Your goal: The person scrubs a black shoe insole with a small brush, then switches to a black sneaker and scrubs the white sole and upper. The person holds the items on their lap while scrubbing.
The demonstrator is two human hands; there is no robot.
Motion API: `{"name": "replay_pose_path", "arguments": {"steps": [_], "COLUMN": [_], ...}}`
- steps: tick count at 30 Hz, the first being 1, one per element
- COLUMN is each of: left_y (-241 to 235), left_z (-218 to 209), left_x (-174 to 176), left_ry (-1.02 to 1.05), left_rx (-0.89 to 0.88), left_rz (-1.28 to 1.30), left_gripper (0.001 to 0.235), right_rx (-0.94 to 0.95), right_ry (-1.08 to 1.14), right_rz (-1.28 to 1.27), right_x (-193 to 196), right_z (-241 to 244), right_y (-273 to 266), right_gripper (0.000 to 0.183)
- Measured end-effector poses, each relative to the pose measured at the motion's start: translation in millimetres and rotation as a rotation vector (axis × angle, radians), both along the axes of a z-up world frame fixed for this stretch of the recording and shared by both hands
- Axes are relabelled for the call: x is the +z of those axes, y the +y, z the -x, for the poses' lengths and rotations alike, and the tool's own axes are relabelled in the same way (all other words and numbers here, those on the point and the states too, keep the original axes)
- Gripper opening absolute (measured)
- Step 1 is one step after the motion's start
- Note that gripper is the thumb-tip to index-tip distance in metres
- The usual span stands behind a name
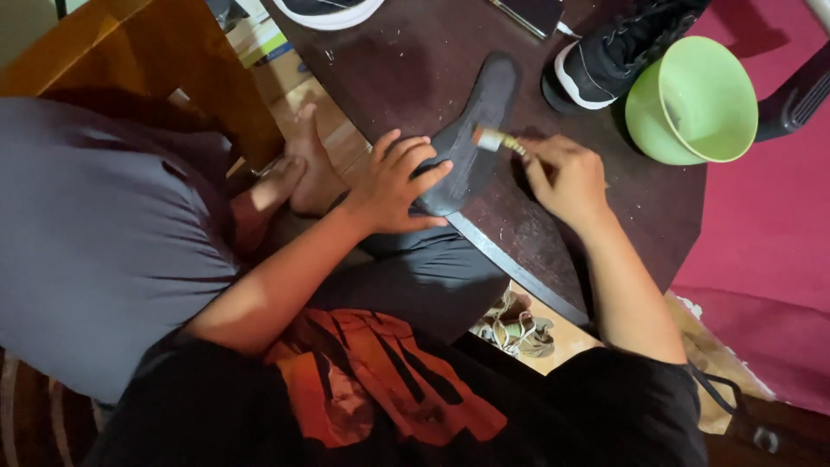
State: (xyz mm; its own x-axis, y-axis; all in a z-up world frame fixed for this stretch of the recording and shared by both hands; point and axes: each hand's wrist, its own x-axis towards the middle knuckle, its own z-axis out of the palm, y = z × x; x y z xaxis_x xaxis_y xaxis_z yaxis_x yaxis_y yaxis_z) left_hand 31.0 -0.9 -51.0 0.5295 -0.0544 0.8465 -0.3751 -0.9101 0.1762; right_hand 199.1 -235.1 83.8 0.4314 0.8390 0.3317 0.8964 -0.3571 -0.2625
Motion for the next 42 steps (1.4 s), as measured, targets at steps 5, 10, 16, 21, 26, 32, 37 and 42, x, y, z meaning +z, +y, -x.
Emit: {"name": "replay_pose_path", "arguments": {"steps": [5, 10, 16, 21, 26, 32, 37, 42], "left_y": [0.5, 3.6, 6.8, 8.1, 9.0, 9.3, 9.2, 8.8], "left_z": [2.0, 4.2, 8.1, 7.2, 11.3, 12.5, 12.7, 12.4], "left_x": [3.6, 5.6, 5.8, 3.8, 7.2, 11.4, 12.2, 13.4], "left_ry": [0.031, 0.065, 0.082, 0.072, 0.094, 0.095, 0.086, 0.101], "left_rx": [-0.01, -0.048, -0.115, -0.139, -0.172, -0.191, -0.182, -0.203], "left_rz": [-0.004, 0.029, 0.063, 0.075, 0.068, 0.076, 0.083, 0.102], "left_gripper": [0.08, 0.077, 0.069, 0.065, 0.064, 0.064, 0.064, 0.063], "right_rx": [0.056, -0.181, 0.231, -0.121, 0.147, -0.105, -0.072, -0.136], "right_ry": [0.062, -0.29, 0.261, -0.128, 0.098, -0.141, -0.026, -0.147], "right_rz": [0.055, 0.024, -0.041, -0.016, -0.06, -0.029, -0.061, 0.004], "right_x": [3.6, -22.0, -2.3, -30.4, -16.0, -40.5, -23.7, -29.2], "right_z": [4.2, -20.9, 2.2, -44.0, 6.3, -40.5, -28.7, -44.6], "right_y": [2.7, 0.7, 5.9, -1.0, 12.6, 5.9, 12.6, 8.0], "right_gripper": [0.017, 0.025, 0.016, 0.026, 0.013, 0.017, 0.016, 0.018]}}
